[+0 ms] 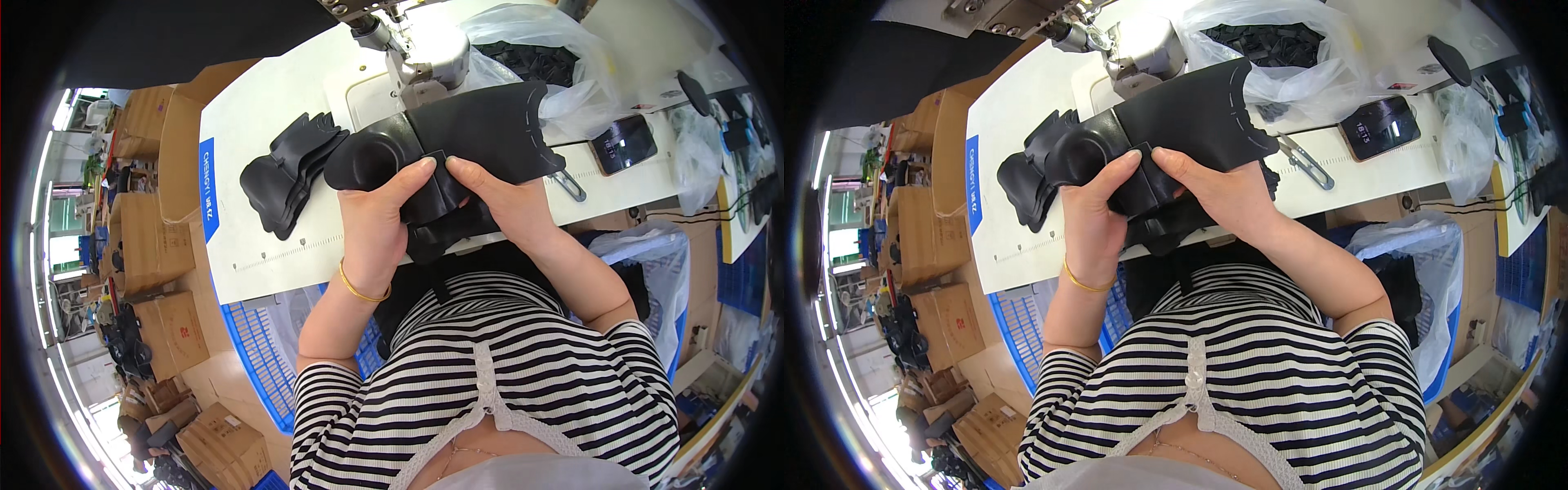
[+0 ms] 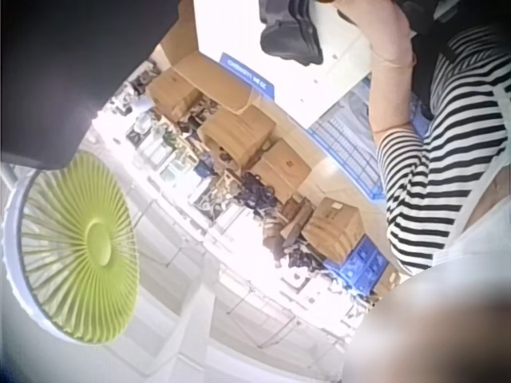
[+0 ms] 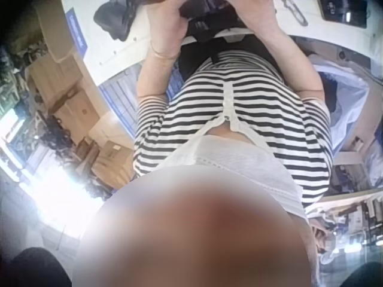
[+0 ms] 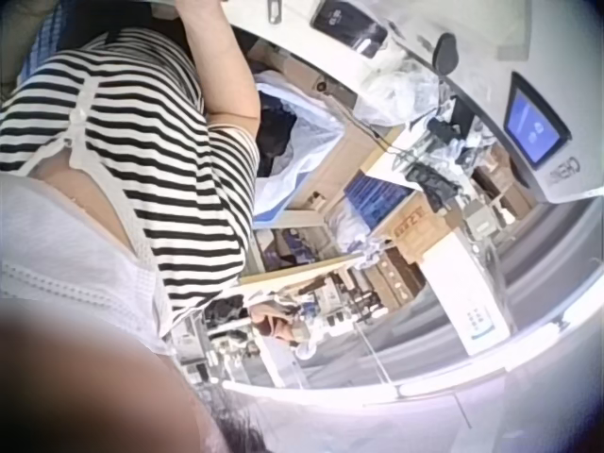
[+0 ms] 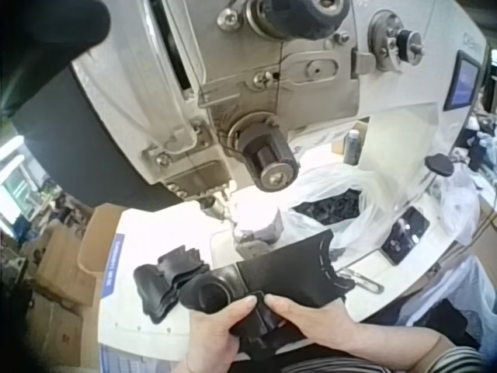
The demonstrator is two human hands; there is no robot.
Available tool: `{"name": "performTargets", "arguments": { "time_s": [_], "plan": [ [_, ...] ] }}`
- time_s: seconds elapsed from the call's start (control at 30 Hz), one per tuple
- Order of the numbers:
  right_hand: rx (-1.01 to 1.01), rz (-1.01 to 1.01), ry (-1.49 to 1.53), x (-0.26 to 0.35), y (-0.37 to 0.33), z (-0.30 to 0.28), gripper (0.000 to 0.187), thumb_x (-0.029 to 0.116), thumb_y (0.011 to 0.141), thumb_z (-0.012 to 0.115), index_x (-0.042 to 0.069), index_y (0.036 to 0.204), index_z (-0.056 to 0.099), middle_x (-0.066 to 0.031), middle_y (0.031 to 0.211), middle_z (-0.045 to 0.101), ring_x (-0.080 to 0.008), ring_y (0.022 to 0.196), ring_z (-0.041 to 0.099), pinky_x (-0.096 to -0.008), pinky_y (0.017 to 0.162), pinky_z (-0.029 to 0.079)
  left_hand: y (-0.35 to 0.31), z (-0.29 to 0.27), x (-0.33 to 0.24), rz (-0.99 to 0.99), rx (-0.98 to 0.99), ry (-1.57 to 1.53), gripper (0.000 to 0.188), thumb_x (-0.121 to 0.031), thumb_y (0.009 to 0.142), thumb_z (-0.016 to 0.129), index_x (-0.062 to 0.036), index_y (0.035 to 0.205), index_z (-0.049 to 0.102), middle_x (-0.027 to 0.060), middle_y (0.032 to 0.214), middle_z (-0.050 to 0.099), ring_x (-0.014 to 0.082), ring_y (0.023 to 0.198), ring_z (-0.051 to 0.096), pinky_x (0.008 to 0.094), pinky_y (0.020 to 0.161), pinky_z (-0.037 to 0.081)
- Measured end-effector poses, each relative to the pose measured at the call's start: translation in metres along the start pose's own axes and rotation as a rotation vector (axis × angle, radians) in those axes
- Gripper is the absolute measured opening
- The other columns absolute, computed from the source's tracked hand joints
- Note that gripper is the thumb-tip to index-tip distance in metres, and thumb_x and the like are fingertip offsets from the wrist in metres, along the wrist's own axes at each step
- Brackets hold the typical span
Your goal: Sewing together leather components of a shoe upper using an industrial sewing machine.
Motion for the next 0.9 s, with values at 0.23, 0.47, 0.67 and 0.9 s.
{"name": "performTargets", "arguments": {
  "time_s": [0.23,0.47,0.67,0.9],
  "plan": [
    [-0.025,-0.133,-0.059,0.004,0.005,0.0,0.021,0.007,0.084,0.066,0.001,0.103,0.06,-0.0026,0.093,0.061,-0.0076,0.077,0.058,-0.0204,0.061,0.05,-0.001,-0.001,-0.001,0.144,-0.007,0.084,0.024,0.005,0.079,0.066,-0.0009,0.101,0.058,0.0068,0.094,0.064,0.0136,0.082,0.063,0.0261,0.075,0.052],
    [0.017,-0.138,-0.064,0.012,0.005,0.005,0.028,0.0,0.083,0.065,0.0,0.11,0.057,-0.0035,0.102,0.06,-0.0106,0.091,0.057,-0.0242,0.081,0.047,-0.001,-0.013,0.005,0.034,-0.084,-0.153,0.02,-0.004,0.084,0.061,-0.0063,0.103,0.057,0.0025,0.1,0.062,0.0127,0.095,0.06,0.0289,0.083,0.049],
    [0.021,-0.128,-0.041,0.008,0.006,0.004,0.028,0.0,0.084,0.065,0.0,0.11,0.058,-0.0033,0.101,0.061,-0.0103,0.09,0.057,-0.0242,0.08,0.048,-0.001,-0.007,-0.001,0.106,-0.039,0.037,0.026,0.01,0.073,0.068,0.0007,0.097,0.061,0.0071,0.091,0.065,0.0135,0.08,0.063,0.0264,0.073,0.053],
    [-0.007,-0.112,-0.03,0.008,0.005,0.005,0.024,-0.001,0.084,0.064,0.0,0.107,0.059,-0.003,0.099,0.061,-0.0097,0.088,0.058,-0.0239,0.079,0.048,-0.005,-0.007,-0.009,0.244,-0.046,0.137,0.028,0.01,0.072,0.069,0.0026,0.098,0.062,0.008,0.094,0.065,0.0131,0.081,0.063,0.0268,0.075,0.053]
  ]
}}
Point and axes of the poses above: each hand's wrist, its own y-axis towards the middle knuckle, its own z-axis out of the palm, x = y × z, the point moved 8 cm from there along y, towards the middle knuckle
